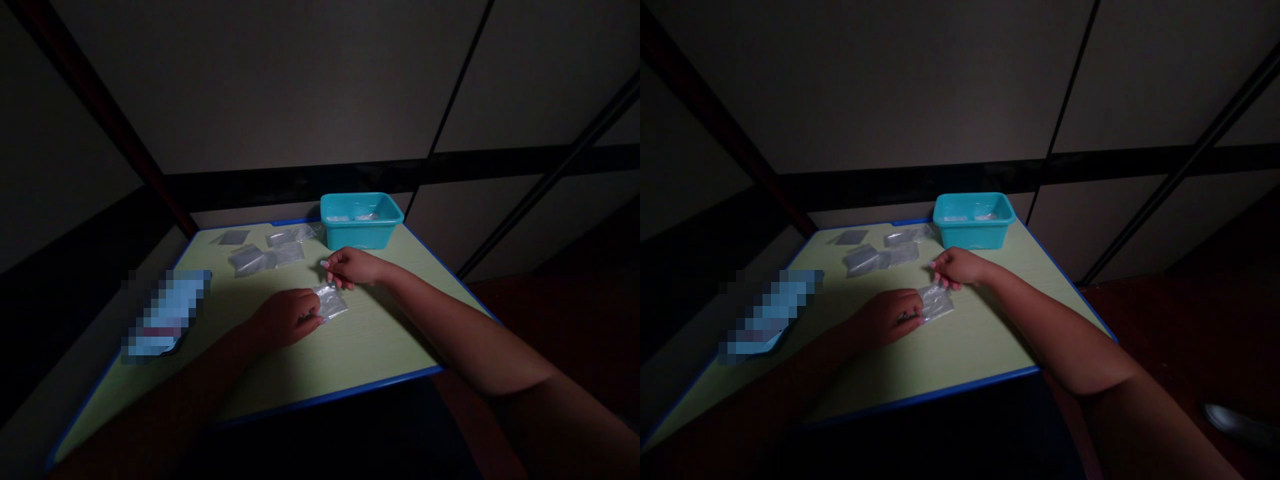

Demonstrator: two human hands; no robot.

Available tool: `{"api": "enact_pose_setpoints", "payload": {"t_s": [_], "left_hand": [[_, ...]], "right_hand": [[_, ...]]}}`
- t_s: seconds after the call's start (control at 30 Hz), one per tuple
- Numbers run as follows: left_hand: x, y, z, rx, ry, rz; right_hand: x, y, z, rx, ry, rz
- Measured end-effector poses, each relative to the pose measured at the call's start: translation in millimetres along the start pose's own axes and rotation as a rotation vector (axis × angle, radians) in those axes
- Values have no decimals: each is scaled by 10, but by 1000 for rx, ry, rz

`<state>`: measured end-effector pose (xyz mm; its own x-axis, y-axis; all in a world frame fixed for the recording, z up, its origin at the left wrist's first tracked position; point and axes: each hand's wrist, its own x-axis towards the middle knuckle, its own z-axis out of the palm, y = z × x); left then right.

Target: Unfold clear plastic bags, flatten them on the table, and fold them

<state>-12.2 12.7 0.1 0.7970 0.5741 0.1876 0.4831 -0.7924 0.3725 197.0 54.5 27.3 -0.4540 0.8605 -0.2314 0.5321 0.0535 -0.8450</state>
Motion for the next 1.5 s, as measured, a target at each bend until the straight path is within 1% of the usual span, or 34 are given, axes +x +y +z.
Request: {"api": "enact_pose_setpoints", "payload": {"t_s": [0.1, 0.23, 0.53, 0.73, 0.87, 1.0, 1.17, 1.27, 1.5], "left_hand": [[-3, 30, -10, 25, -11, 0], [-2, 73, -27, 42, -11, 16], [13, 70, -34, 54, 1, 16], [9, 77, -40, 84, 31, -25], [10, 89, -47, 168, 61, -58], [9, 86, -56, 252, 55, -66], [1, 40, -24, 264, 47, -39], [-6, 17, -7, 250, 52, -23], [-15, 21, -16, 249, 46, 3]], "right_hand": [[44, 36, 56, 247, -31, 47], [99, 107, 105, 374, -54, 48], [110, 156, 103, 387, -96, 40], [108, 142, 102, 419, -90, 50], [90, 89, 90, 476, -38, 74], [68, 41, 90, 525, 8, 75], [65, 56, 112, 534, -35, 39], [79, 78, 126, 516, -60, 49], [90, 76, 134, 479, -68, 62]]}}
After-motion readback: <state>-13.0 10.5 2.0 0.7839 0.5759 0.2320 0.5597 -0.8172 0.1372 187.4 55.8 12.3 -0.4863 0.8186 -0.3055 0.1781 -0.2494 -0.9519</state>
